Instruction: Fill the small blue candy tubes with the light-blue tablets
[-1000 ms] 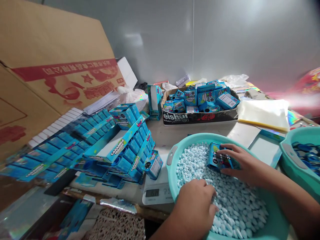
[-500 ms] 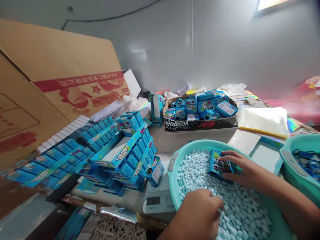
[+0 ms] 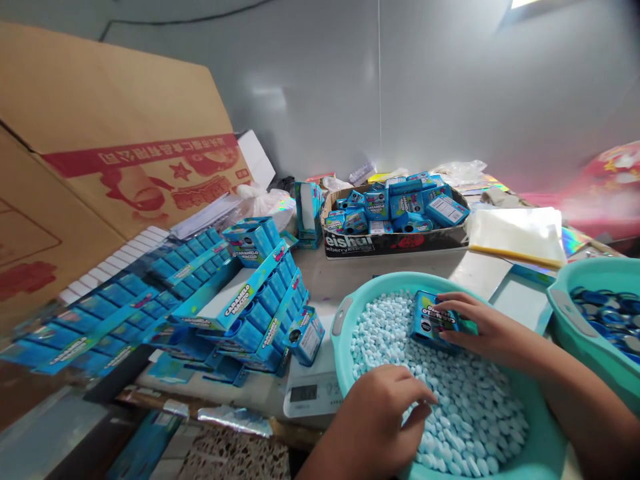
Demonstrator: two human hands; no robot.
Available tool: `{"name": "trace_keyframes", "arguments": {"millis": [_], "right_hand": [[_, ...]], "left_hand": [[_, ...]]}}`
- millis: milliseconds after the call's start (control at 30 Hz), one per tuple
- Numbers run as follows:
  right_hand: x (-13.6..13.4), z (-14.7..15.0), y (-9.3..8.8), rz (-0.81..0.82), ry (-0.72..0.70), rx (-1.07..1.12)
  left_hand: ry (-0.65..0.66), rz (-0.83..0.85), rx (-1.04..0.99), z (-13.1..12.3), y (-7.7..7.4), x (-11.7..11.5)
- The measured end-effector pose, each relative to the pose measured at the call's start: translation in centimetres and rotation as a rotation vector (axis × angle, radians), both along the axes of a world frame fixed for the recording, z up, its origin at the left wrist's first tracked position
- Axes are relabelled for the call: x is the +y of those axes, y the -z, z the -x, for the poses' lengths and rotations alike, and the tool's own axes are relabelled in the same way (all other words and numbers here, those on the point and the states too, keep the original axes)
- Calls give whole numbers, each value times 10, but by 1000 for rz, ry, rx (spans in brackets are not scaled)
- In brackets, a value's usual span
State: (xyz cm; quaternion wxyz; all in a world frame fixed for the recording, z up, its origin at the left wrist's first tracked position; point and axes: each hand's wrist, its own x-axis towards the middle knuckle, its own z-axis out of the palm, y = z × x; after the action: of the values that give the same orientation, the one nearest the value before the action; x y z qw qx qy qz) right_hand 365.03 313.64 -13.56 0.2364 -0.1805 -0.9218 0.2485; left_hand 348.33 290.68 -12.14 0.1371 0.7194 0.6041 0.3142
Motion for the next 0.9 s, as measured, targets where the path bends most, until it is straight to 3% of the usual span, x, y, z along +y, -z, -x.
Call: {"name": "trace_keyframes", "arguments": {"millis": [100,233,333,467,567,633,767,833,900], "right_hand": [[0,0,-1,1,-2,-7],[-2,0,-4,15,-9,-20],[-3,-1,-5,22,-10,-23],[-3,-2,-6,41,-13,-24],[-3,-2,-6,43,-6,-17],[-4,-1,-8,51,16,-13],[-5,-1,-9,80,44,-25],[-3,-3,-5,93,40,-29],[0,-5,2,104,42,-22]], "left_hand": [[-46,-139,-94,15,-10,-9],[-396,-384,127,59,-24,-31],[-647,-475,363,94,-23,-48],[-783,-402,450,121,-12,-57],[-779,-317,457,124,-11,-55],[-763,-389,473,116,-14,-52],[-578,-574,360,73,-15,-39],[-419,-408,256,41,-11,-27],[-255,-63,278,11,-5,-14]]}}
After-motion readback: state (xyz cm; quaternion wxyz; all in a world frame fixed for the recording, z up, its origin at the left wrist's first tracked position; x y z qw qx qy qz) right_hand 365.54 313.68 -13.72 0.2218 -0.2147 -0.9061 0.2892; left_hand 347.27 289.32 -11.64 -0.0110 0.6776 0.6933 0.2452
